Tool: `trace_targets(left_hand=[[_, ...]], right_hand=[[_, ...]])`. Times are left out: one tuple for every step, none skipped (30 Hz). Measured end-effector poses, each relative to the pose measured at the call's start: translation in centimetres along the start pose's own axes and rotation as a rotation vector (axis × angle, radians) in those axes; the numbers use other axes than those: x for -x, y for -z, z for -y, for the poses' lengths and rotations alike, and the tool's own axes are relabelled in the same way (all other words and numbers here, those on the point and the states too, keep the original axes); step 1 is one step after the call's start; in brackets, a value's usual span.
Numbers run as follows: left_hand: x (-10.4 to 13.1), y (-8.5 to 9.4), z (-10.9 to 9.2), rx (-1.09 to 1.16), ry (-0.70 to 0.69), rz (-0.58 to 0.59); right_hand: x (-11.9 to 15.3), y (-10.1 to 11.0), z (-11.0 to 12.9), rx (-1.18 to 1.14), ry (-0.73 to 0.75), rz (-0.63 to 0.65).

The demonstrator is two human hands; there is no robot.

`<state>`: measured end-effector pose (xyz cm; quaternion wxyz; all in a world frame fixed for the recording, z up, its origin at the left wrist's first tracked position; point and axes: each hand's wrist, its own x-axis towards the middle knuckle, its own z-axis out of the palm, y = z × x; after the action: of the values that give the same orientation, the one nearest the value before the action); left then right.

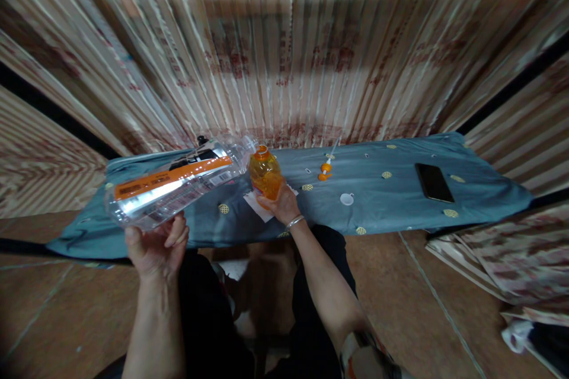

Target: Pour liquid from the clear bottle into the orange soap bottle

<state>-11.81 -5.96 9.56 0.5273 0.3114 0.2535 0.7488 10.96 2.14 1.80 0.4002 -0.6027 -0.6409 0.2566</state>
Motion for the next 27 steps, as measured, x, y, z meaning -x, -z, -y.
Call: trace_targets(left_hand=[[-0.01,-0.02,-0.01,0.001,0.001,0.005],[-0.01,-0.05,-0.04,-0.001,0.001,0.012],[-0.01,-0.08,-0.06,-0.005,0.001,0.020],[0.00,-0.09,-0.08,-0.012,0.002,0.027],[0.01,-0.10,-0.10,-0.020,0.005,0.032],[0.02,-0.09,-0.12,-0.027,0.007,0.033],[0.03,-0.09,-0.12,-0.033,0.008,0.033],[0.04,-0.08,-0.11,-0.034,0.006,0.031],[0.04,-0.07,-0.10,-0.029,0.004,0.024],[0.04,-0.08,-0.08,-0.020,0.001,0.015],[0.04,-0.09,-0.07,-0.010,-0.001,0.007],[0.03,-0.11,-0.05,-0.002,-0.001,0.000],[0.02,-0.13,-0.05,0.003,0.002,-0.003],[0.02,-0.16,-0.05,0.005,0.006,-0.005],[0.02,-0.19,-0.06,0.007,0.010,-0.004],[0.02,-0.22,-0.08,0.008,0.012,-0.002],[0.02,-0.25,-0.10,0.011,0.012,0.001],[0.03,-0.28,-0.11,0.012,0.010,0.005],[0.03,-0.31,-0.12,0.009,0.005,0.010],[0.03,-0.31,-0.13,0.002,0.001,0.016],[0.03,-0.31,-0.12,-0.004,-0.002,0.021],[0.02,-0.27,-0.11,-0.005,-0.003,0.024],[0.00,-0.22,-0.08,0.001,-0.002,0.025],[-0.02,-0.15,-0.05,0.011,0.001,0.024],[-0.04,-0.07,-0.01,0.023,0.005,0.021],[-0.06,0.01,0.03,0.032,0.006,0.015],[-0.07,0.07,0.06,0.035,0.006,0.010]], right_hand=[[0.00,0.00,0.00,0.000,-0.005,0.003],[-0.01,0.01,-0.02,-0.001,-0.009,0.006],[-0.02,0.01,-0.04,-0.002,-0.012,0.007],[-0.03,0.01,-0.06,-0.003,-0.011,0.008],[-0.04,0.02,-0.08,-0.005,-0.007,0.007],[-0.05,0.02,-0.09,-0.008,0.000,0.009],[-0.05,0.02,-0.09,-0.011,0.005,0.011],[-0.05,0.02,-0.08,-0.013,0.008,0.010],[-0.04,0.02,-0.05,-0.015,0.009,0.008],[-0.02,0.02,-0.01,-0.016,0.009,0.006],[-0.01,0.02,0.03,-0.014,0.005,0.001],[0.01,0.03,0.07,-0.010,0.001,-0.002],[0.01,0.03,0.11,-0.008,-0.005,-0.005],[0.02,0.04,0.12,-0.007,-0.009,-0.007],[0.01,0.04,0.12,-0.008,-0.007,-0.005],[0.00,0.04,0.10,-0.012,-0.003,-0.005],[-0.01,0.03,0.06,-0.015,0.003,-0.004],[-0.02,0.02,0.02,-0.015,0.006,-0.005],[-0.03,0.01,-0.02,-0.013,0.006,-0.007],[-0.04,0.00,-0.05,-0.011,0.006,-0.009],[-0.05,-0.02,-0.07,-0.008,0.006,-0.010],[-0.05,-0.03,-0.09,-0.004,0.004,-0.010],[-0.05,-0.05,-0.10,0.002,0.003,-0.011],[-0.06,-0.06,-0.11,0.007,0.004,-0.011],[-0.06,-0.08,-0.13,0.011,0.007,-0.011],[-0.06,-0.10,-0.16,0.014,0.009,-0.010],[-0.07,-0.11,-0.20,0.014,0.012,-0.010]])
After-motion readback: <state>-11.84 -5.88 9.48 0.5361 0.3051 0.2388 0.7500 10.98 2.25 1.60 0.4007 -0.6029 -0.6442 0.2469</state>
